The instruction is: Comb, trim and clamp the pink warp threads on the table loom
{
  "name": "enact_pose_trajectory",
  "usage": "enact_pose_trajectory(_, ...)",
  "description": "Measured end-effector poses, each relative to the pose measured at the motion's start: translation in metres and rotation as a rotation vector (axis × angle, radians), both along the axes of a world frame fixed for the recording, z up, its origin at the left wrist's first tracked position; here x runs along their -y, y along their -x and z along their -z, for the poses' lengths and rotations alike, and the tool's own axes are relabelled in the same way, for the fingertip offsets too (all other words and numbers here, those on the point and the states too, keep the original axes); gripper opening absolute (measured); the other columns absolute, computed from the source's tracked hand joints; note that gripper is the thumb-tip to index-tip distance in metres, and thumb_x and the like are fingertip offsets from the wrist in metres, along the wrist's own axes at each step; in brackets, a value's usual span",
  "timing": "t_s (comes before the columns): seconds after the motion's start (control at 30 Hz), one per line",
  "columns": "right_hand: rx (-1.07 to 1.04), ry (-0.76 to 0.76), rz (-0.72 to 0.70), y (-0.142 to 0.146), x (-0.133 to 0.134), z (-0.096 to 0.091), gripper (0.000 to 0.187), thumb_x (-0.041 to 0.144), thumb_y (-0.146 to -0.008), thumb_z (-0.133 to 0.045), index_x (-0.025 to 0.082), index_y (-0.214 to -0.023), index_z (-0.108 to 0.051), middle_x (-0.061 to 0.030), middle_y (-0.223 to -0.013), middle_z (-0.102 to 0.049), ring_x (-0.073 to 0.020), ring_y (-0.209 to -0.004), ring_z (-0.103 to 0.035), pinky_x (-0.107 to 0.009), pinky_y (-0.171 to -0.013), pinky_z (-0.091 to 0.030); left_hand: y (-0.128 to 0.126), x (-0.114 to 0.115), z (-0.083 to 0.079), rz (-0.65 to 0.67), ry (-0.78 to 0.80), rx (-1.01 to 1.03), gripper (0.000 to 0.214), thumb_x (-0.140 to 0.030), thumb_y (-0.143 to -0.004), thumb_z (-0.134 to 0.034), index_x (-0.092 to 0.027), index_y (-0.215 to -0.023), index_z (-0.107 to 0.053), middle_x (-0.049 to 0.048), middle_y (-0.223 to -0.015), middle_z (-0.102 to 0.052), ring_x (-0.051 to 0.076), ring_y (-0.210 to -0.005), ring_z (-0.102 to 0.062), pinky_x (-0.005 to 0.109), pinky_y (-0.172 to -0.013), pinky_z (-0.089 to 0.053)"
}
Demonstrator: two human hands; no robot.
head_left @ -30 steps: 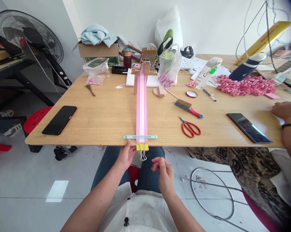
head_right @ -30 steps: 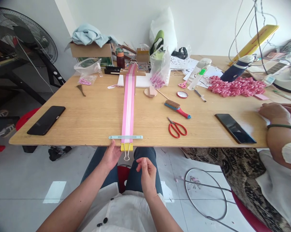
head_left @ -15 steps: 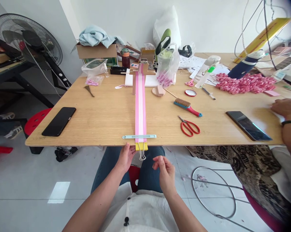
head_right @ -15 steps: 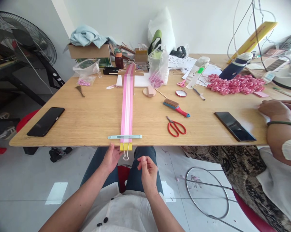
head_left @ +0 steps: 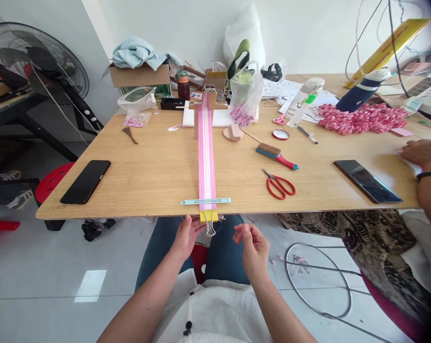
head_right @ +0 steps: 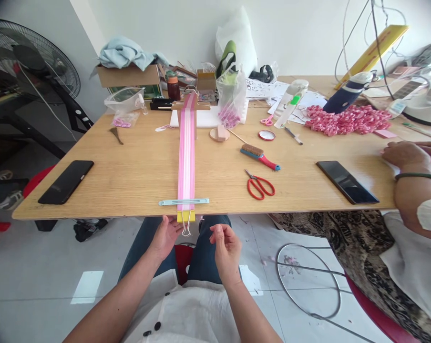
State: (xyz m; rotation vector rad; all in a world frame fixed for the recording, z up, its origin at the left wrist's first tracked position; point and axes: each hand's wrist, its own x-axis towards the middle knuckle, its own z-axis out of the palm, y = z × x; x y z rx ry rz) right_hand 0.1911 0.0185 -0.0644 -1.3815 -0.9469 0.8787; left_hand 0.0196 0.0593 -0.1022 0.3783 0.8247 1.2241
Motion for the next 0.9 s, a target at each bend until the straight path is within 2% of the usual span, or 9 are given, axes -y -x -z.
enact_pose_trajectory(0.53, -0.020, -0.029, 0.055, -0.009, -0.003, 0.002, 0.036, 0.049, -0.089, -0.056, 0.017, -0.076, -0.064, 0.0018, -0.052, -0.054, -0.0139, -0.054, -0.053, -0.027, -0.058, -0.043, 0.005, 0.006, 0.005, 0.036, 0.033, -0.048, 0.058, -0.068, -0.066, -0.069, -0.016, -0.091, -0.068, 0.0107, -0.089, -0.076, 0.026, -0.092, -0.070, 0.040, -0.087, -0.050)
enact_pose_trajectory(0.7, -0.018, -0.047, 0.053, -0.009, -0.002, 0.001, 0.036, 0.049, -0.090, -0.055, 0.017, -0.077, -0.064, 0.0023, -0.052, -0.054, -0.0136, -0.054, -0.053, -0.027, -0.058, -0.043, 0.013, 0.014, 0.005, 0.056, 0.051, -0.078, 0.065, -0.071, -0.070, -0.063, -0.013, -0.099, -0.068, 0.0148, -0.097, -0.075, 0.027, -0.096, -0.069, 0.040, -0.090, -0.049)
enact_pose_trajectory(0.8, 0.047, -0.045, 0.082, -0.013, 0.001, -0.004, 0.034, 0.048, -0.090, -0.055, 0.017, -0.078, -0.063, 0.0019, -0.054, -0.054, -0.0143, -0.055, -0.054, -0.027, -0.058, -0.044, 0.027, 0.031, -0.001, 0.083, 0.101, -0.212, 0.064, -0.069, -0.072, -0.062, -0.012, -0.102, -0.066, 0.0169, -0.103, -0.074, 0.028, -0.101, -0.068, 0.042, -0.091, -0.049)
enact_pose_trajectory(0.9, 0.247, -0.119, 0.039, -0.023, -0.005, -0.013, 0.025, 0.043, -0.089, -0.058, 0.019, -0.085, -0.064, -0.0016, -0.068, -0.062, -0.0171, -0.065, -0.058, -0.030, -0.065, -0.046, 0.045, 0.052, -0.018, 0.083, 0.053, -0.549, 0.052, -0.058, -0.073, -0.069, -0.014, -0.100, -0.065, 0.0138, -0.098, -0.074, 0.025, -0.093, -0.069, 0.039, -0.086, -0.052)
